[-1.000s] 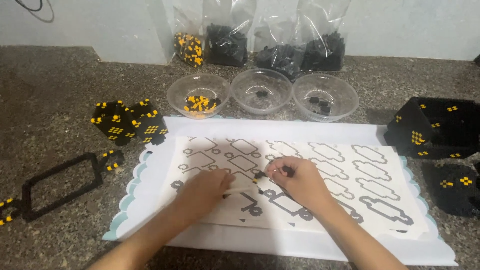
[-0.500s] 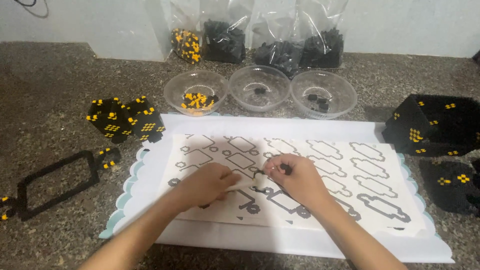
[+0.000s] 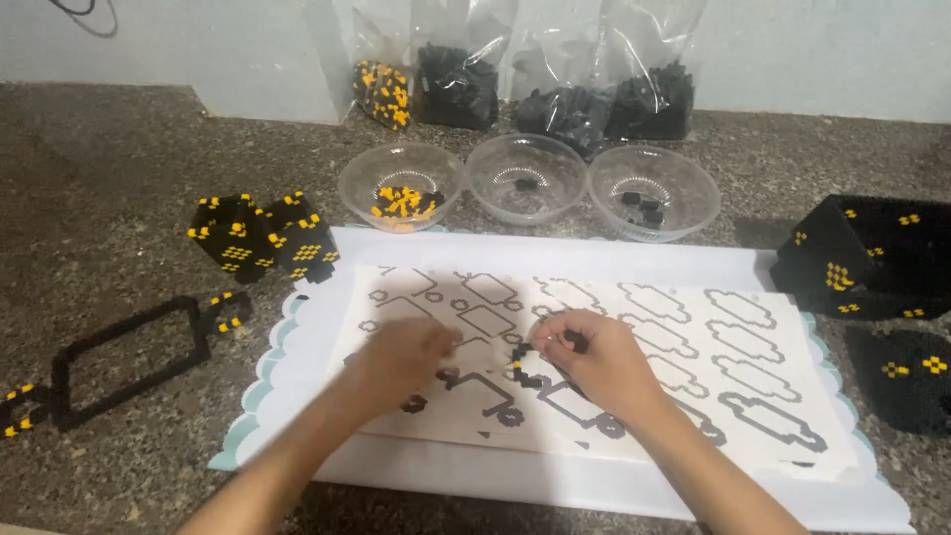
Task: The person assembles small black and yellow plastic bricks by hand, following a printed instruction sheet. They repeatedly pick bricks from clear bowls, place them on the growing structure, and use a white plastic tool to press pieces together.
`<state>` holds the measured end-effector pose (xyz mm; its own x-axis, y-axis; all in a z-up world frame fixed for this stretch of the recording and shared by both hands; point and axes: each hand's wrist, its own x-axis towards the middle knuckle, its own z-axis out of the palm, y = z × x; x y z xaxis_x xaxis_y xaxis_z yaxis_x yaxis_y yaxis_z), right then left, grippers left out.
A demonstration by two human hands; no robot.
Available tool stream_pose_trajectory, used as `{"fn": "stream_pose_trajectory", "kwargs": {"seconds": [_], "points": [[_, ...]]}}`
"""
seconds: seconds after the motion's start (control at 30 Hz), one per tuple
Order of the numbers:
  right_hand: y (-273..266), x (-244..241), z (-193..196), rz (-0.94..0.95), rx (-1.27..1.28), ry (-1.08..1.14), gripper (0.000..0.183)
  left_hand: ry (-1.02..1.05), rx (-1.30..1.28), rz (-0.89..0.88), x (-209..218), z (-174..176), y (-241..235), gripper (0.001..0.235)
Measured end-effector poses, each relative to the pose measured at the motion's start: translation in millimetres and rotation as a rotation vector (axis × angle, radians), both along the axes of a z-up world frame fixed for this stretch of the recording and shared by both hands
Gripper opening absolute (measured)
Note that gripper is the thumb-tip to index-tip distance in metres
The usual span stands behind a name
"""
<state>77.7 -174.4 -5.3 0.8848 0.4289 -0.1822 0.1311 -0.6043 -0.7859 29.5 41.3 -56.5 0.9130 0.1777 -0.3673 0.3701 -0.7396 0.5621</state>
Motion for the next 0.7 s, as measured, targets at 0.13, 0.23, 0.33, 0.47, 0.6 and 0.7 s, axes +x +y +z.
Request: {"fn": "stream_pose_trajectory", "kwargs": {"seconds": [0.13,0.23,0.33,0.47,0.6,0.7], "points": [[-1,-6,18,-0.016,0.024,0.018,0.019,0.005,0.138,0.184,-47,74,1,0.041],[-4,-5,28,-0.028,0.009,-0.001,0.030,-0.002,0.252,0.238,-59,63,21,0.042],[-5,-9,33,0.096,-0.198,-0.041,0.029,-0.035,0.363,0.241,-60,29,36,0.032],[-6,-1,-2,0.263,-0.385,-0.018,0.024,-0.398,0.193,0.202,-47,34,16,0.027],[-17,15,-24,0.484,-0.213,-0.223,0.008,-0.352,-0.228,-0.364,-15,26,-3,0.049],[-16,18,-27,0.412,-0.258,-0.202,0.005,-0.408,-0.119,-0.625,20,-3,-2,0.056]]}}
